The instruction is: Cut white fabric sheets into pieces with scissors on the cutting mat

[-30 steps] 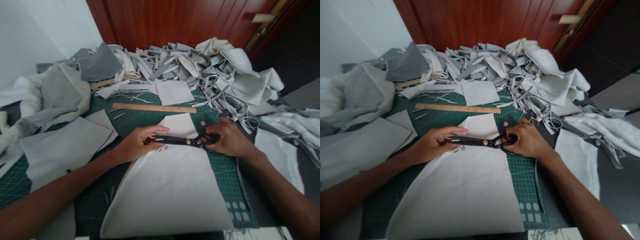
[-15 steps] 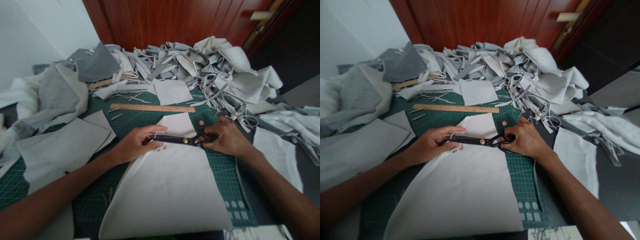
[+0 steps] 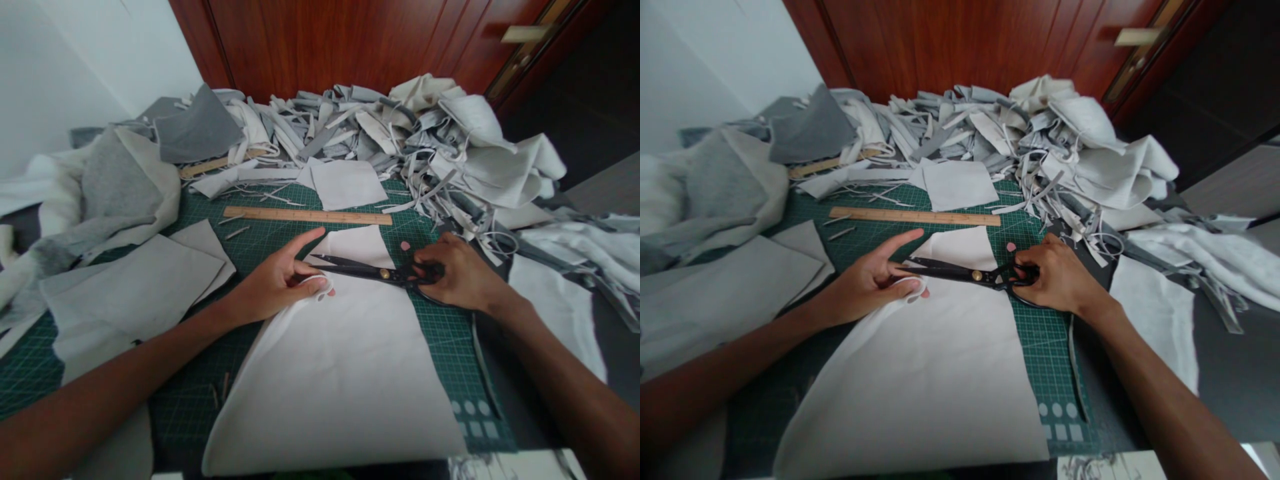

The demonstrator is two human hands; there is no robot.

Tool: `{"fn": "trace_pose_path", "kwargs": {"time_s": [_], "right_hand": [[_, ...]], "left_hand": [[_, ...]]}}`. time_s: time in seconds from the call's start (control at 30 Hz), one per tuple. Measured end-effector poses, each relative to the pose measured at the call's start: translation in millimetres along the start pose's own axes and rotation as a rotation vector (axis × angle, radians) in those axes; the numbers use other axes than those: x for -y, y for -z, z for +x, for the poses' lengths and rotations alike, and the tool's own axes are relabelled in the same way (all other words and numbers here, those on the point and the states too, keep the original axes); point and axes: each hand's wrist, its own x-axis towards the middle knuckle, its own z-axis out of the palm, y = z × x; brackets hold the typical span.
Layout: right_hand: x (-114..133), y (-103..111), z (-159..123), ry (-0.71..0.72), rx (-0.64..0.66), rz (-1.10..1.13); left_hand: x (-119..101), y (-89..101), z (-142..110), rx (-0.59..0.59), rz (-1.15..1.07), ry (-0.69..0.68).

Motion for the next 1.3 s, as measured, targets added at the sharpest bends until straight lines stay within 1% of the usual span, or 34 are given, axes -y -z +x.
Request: {"fn": "trace_pose_path", "kwargs": {"time_s": [0.13, 0.23, 0.43, 0.67, 0.93, 1.1, 1.3], "right_hand": [[1.5, 3.2, 1.6, 0.029, 0.032, -0.010], [3.3, 3.3, 2.7, 0.051, 0.047, -0.027], [5.8, 2.9, 2.2, 0.051, 0.050, -0.073], [9.0, -1.1, 3.3, 0.026, -0.018, -0.187], [11.9, -5.3, 3.7, 0.010, -0.043, -0.187], [15.6, -7.5, 5.6, -0.006, -0.075, -0.205], [18.1, -11.6, 5.8, 0.006, -0.119, -0.216]], "left_hand": [[2.4, 1.2, 0.3, 0.000, 0.004, -0.001], [3.3, 1.8, 0.9, 0.013, -0.033, -0.016], [3.5, 4.7, 1.9, 0.032, -0.034, -0.029], [-0.4, 5.2, 1.2, 0.022, -0.013, 0.010], [-3.3, 6.0, 0.3, 0.005, 0.097, 0.016], [-3.7, 6.4, 0.4, 0.006, 0.109, 0.029], [-5.4, 6.7, 0.6, 0.003, 0.112, 0.040]]}}
